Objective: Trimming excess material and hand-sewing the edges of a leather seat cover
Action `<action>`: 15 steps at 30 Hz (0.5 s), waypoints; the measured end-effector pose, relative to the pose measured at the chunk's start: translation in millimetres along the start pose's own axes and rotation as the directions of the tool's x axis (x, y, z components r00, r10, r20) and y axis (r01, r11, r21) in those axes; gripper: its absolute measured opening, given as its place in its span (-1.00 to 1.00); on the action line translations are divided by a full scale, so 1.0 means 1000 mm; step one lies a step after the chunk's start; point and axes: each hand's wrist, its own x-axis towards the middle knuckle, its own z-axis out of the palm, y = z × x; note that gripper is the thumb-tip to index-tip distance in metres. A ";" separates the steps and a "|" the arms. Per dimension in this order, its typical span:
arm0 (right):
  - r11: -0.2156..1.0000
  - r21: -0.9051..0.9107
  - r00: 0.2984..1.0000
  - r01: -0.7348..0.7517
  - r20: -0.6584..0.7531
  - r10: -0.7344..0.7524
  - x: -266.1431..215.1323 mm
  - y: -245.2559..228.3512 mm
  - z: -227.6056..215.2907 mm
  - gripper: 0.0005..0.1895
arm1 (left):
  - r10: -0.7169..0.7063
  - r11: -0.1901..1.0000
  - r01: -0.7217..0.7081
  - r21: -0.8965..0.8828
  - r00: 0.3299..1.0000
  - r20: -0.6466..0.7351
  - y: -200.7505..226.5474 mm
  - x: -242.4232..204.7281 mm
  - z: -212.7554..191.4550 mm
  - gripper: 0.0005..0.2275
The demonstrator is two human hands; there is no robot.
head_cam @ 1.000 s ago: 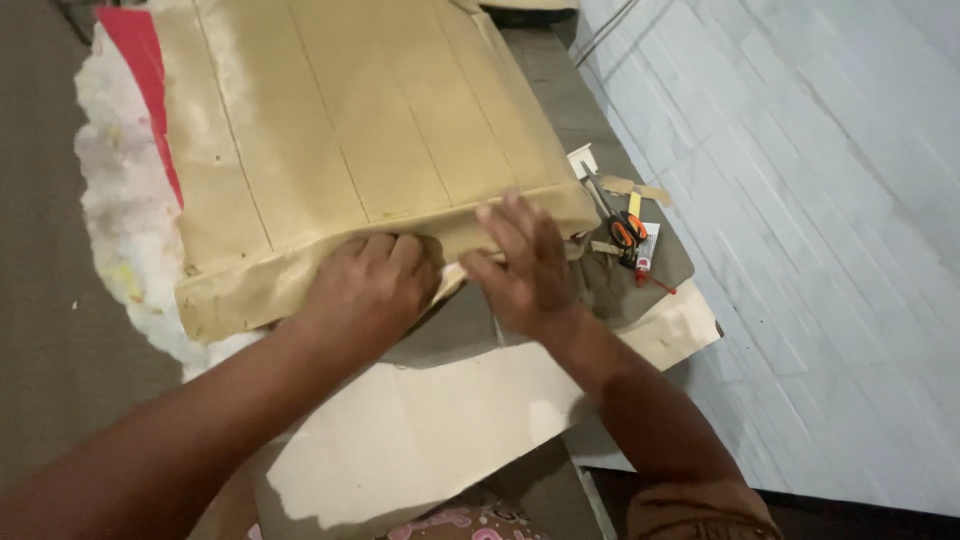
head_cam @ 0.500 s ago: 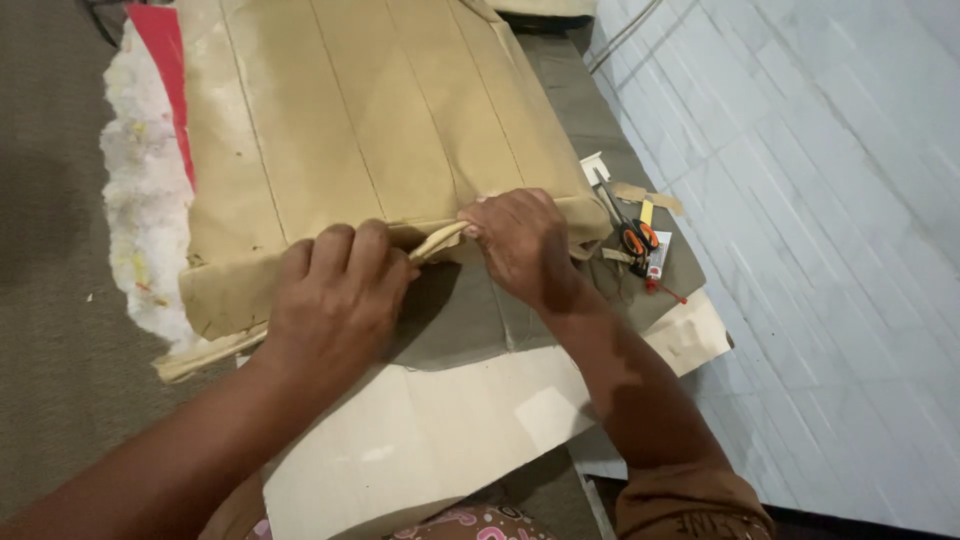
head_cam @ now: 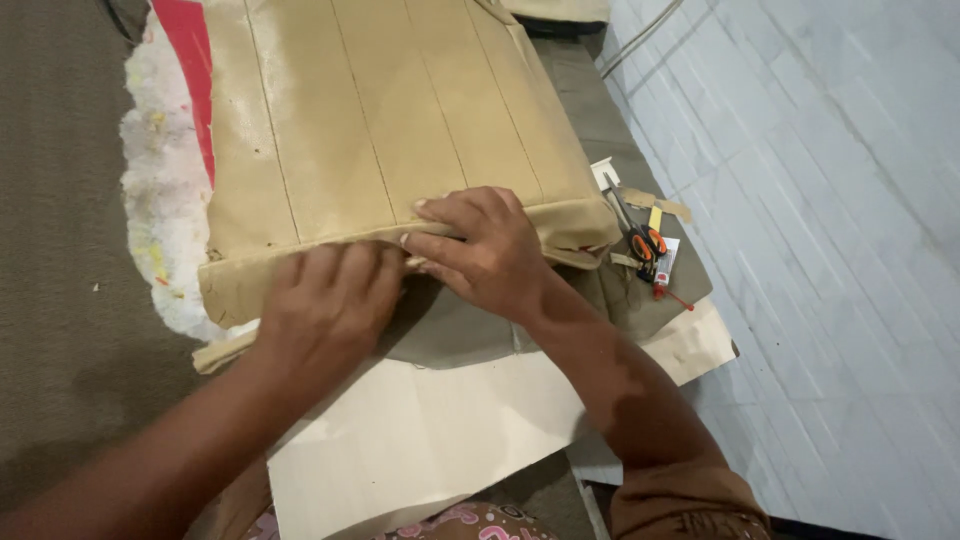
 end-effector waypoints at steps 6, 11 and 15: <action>0.998 0.048 0.999 -0.048 -0.009 0.049 -0.004 -0.003 0.004 -0.80 | -0.026 0.998 0.024 0.057 0.999 0.036 -0.013 -0.027 0.000 -0.87; 0.996 0.049 0.996 -0.071 0.055 0.068 0.007 -0.003 0.000 -0.81 | -0.087 0.977 0.125 -0.171 0.973 0.216 -0.018 -0.033 0.013 -0.92; 0.988 0.092 0.992 -0.123 0.038 0.120 0.003 -0.001 0.009 -0.81 | -0.125 0.950 0.185 -0.252 0.963 0.238 -0.027 -0.004 -0.019 -0.81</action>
